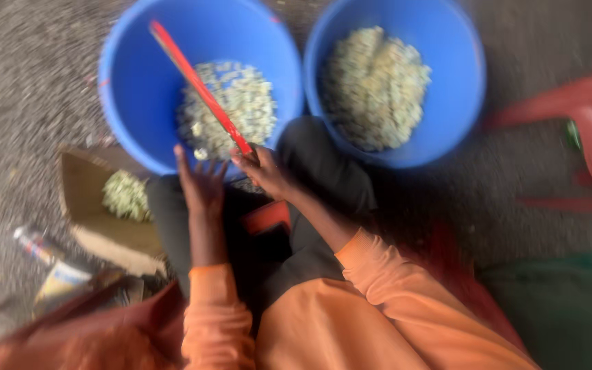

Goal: The person slices cloves of garlic using a knife, placing the sliced pieces into one of two blue buckets while seated on the ground.

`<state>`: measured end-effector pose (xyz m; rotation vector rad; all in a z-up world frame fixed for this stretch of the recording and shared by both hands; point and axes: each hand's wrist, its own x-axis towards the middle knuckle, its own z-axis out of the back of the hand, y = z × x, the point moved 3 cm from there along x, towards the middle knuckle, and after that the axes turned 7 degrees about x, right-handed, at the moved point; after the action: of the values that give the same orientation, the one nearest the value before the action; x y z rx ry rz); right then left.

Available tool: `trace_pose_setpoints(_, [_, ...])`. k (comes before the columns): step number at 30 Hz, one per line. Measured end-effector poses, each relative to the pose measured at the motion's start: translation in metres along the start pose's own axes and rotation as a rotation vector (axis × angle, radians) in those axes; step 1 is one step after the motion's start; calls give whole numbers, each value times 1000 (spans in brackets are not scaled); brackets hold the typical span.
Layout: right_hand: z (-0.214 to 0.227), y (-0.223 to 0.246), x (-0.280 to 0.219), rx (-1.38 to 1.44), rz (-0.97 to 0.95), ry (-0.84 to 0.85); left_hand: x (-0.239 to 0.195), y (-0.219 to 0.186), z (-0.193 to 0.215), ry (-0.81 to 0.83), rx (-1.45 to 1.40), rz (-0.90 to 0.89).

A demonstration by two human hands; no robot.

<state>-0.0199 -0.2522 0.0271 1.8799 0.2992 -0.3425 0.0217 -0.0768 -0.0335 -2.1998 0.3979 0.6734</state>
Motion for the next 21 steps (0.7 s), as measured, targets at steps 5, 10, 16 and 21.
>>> trace_pose_setpoints(5, [105,61,-30,-281,465,-230,-46,-5,-103,186,402,-232])
trace_pose_setpoints(10, [337,-18,24,-517,107,-589,-62,106,-226,423,343,-8])
trace_pose_setpoints(16, [456,-149,30,-1043,-235,-500,-8,243,-253,332,654,174])
trace_pose_setpoints(21, [432,-171,47,-1290,-163,-485,9,234,-232,317,773,114])
